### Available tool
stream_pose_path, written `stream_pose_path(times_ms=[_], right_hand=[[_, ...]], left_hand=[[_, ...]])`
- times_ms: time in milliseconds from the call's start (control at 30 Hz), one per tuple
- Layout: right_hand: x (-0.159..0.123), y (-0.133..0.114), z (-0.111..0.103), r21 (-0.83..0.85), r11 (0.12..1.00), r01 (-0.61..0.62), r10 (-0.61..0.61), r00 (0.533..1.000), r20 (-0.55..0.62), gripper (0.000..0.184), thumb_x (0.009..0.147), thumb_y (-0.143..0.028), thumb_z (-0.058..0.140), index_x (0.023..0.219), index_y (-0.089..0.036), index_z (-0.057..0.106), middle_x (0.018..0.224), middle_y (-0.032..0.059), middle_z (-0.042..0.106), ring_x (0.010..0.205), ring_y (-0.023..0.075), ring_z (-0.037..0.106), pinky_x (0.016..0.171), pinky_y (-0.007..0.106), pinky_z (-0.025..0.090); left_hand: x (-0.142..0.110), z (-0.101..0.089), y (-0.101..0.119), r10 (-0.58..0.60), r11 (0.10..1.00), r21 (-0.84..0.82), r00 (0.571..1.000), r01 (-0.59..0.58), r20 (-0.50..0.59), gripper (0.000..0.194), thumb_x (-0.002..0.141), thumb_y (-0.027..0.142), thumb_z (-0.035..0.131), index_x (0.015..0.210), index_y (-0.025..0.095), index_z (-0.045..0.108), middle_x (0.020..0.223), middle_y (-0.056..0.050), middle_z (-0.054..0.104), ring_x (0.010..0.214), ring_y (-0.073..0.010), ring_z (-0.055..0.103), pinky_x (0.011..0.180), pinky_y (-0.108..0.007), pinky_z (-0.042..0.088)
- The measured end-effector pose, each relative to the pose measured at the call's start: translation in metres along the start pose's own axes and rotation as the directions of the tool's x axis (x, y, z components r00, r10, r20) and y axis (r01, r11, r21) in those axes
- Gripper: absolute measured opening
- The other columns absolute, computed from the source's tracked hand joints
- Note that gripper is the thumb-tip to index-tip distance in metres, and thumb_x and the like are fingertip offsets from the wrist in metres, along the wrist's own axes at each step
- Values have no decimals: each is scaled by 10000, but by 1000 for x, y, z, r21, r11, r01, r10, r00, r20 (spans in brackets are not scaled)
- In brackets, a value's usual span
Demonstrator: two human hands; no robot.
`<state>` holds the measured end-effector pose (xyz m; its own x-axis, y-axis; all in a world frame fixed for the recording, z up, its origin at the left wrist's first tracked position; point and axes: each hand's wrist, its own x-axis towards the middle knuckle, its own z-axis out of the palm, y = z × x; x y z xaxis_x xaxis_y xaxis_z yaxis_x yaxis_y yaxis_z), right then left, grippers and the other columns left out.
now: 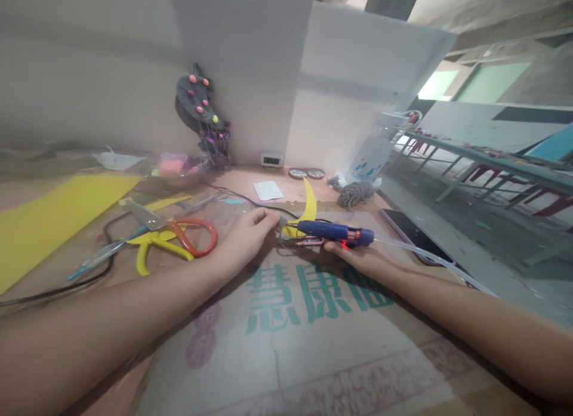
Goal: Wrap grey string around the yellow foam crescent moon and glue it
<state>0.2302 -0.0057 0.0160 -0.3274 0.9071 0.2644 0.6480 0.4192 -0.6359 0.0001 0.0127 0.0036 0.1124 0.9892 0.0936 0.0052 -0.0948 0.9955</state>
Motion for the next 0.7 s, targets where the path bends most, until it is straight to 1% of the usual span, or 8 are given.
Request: stream_pose_path(times_ms=[133, 300, 433, 567, 633, 700], right_hand=[[0, 4, 0, -23, 1000, 5, -5, 1000, -15, 299, 781, -520, 615, 920, -264, 685, 883, 29, 747, 826, 249, 710, 777, 347, 600], [0, 6, 2, 30, 999, 17, -18, 1000, 15, 349, 794, -508, 613, 1015, -245, 673, 959, 27, 739, 861, 237, 700, 802, 337, 584], [-2, 2, 3, 32, 999, 4, -4, 1000, 26, 312, 820, -468, 594, 1021, -241, 665, 951, 37, 739, 860, 234, 694, 777, 324, 579], [-2, -3, 2, 51, 999, 9, -11, 999, 41, 290, 822, -439, 593, 1035, -251, 652, 990, 21, 729, 873, 223, 693, 787, 327, 579], [-1, -4, 2, 45, 999, 7, -8, 999, 36, 267, 805, -438, 609, 978, -241, 656, 931, 22, 732, 821, 214, 695, 750, 312, 582], [-1, -3, 3, 33, 999, -5, 4, 1000, 25, 263, 794, -450, 618, 929, -229, 656, 872, 26, 733, 780, 209, 693, 710, 298, 583]], left_hand=[[0, 0, -1, -16, 1000, -16, 1000, 16, -6, 241, 777, 399, 597, 700, 174, 558, 620, 33, 511, 567, -110, 465, 530, -213, 362], [0, 0, -1, -29, 999, -28, 1000, 29, 2, 256, 780, 412, 595, 693, 177, 544, 605, 39, 506, 549, -103, 463, 520, -209, 366], [0, 0, -2, -26, 999, -22, 1000, 27, 13, 257, 791, 413, 592, 705, 176, 545, 605, 38, 504, 551, -103, 468, 524, -211, 370], [0, 0, -2, -40, 999, -8, 999, 40, 8, 274, 790, 426, 588, 687, 178, 535, 603, 35, 513, 556, -106, 478, 534, -213, 372], [0, 1, -2, -42, 999, 3, 999, 42, 2, 280, 788, 430, 583, 676, 179, 532, 599, 35, 513, 556, -108, 476, 537, -217, 369], [0, 0, -1, -21, 1000, 18, 1000, 20, 4, 287, 787, 430, 579, 662, 176, 533, 600, 34, 513, 564, -110, 478, 552, -222, 376]])
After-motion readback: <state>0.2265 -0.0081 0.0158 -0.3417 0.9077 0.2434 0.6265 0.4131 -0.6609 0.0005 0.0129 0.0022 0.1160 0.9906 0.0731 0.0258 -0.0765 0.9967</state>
